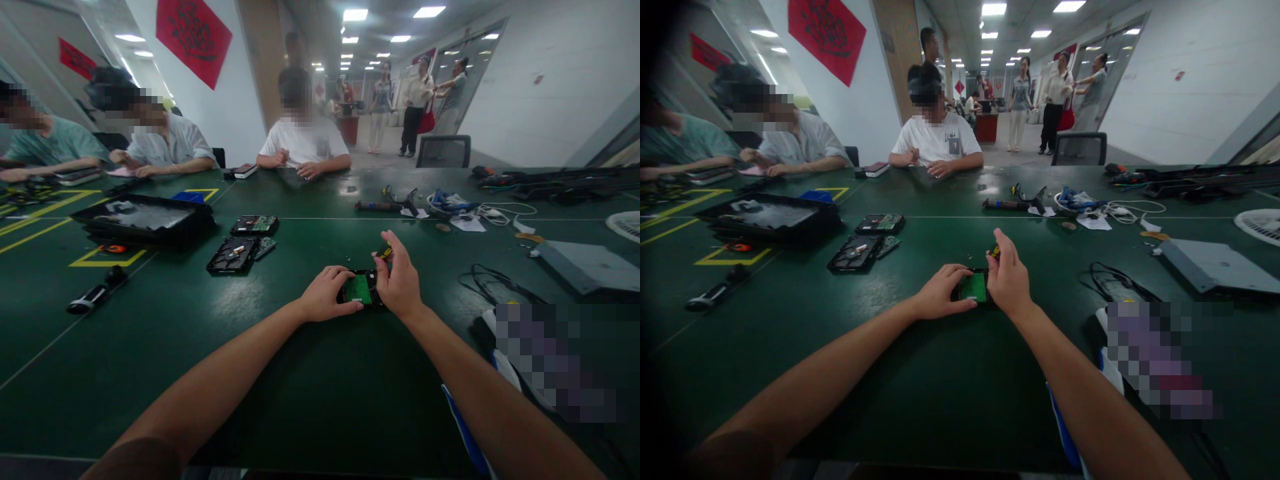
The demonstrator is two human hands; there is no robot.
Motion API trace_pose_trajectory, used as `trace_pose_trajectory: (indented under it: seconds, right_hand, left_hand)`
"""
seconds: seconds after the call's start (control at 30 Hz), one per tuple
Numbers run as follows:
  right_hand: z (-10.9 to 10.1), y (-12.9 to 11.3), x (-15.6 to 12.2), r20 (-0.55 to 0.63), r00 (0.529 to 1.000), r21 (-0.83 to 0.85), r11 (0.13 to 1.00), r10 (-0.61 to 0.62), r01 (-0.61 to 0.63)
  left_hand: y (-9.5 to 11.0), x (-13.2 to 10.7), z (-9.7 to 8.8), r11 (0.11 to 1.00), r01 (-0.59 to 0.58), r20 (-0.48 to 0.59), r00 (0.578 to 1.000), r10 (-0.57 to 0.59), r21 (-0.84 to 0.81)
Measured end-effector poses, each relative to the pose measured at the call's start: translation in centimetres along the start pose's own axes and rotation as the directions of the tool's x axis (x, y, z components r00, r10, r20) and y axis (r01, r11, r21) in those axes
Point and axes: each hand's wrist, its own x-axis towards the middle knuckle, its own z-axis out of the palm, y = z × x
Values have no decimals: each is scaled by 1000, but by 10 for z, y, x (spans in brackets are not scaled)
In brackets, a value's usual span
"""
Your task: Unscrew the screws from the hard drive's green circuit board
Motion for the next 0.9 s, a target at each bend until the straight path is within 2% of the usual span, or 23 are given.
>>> trace_pose_trajectory:
  seconds: [0.1, 0.33, 0.43, 0.57, 0.67, 0.8, 0.9]
  right_hand:
    - [0, 1, -1, -1, 1000, 21, 1000, 15, -15]
    - [-3, 1, -4, -9, 999, -97, 995, -40, 39]
    - [-2, -3, -3, 20, 998, -76, 995, -63, 64]
    - [-1, -5, -2, 21, 1000, 4, 1000, -10, 10]
    - [-2, -3, -2, -3, 1000, 33, 999, 10, -10]
    - [-4, 0, -2, -78, 997, -31, 1000, 0, -2]
    - [-3, -2, -2, -73, 997, -43, 999, -7, 4]
  left_hand:
    - [0, 0, 0, 1000, -1, 0, 1000, 1, 3]
    - [-1, 0, 1, 1000, -10, -17, 1000, 10, 4]
    - [-2, 0, 2, 1000, -11, -18, 1000, 11, -5]
    - [-1, 0, 1, 1000, -4, -11, 1000, 4, -2]
    - [-1, 0, 1, 1000, -8, -10, 1000, 8, 3]
    - [-1, 0, 1, 1000, -10, -18, 1000, 10, -7]
    - [-1, 0, 1, 1000, -2, -12, 1000, 2, -20]
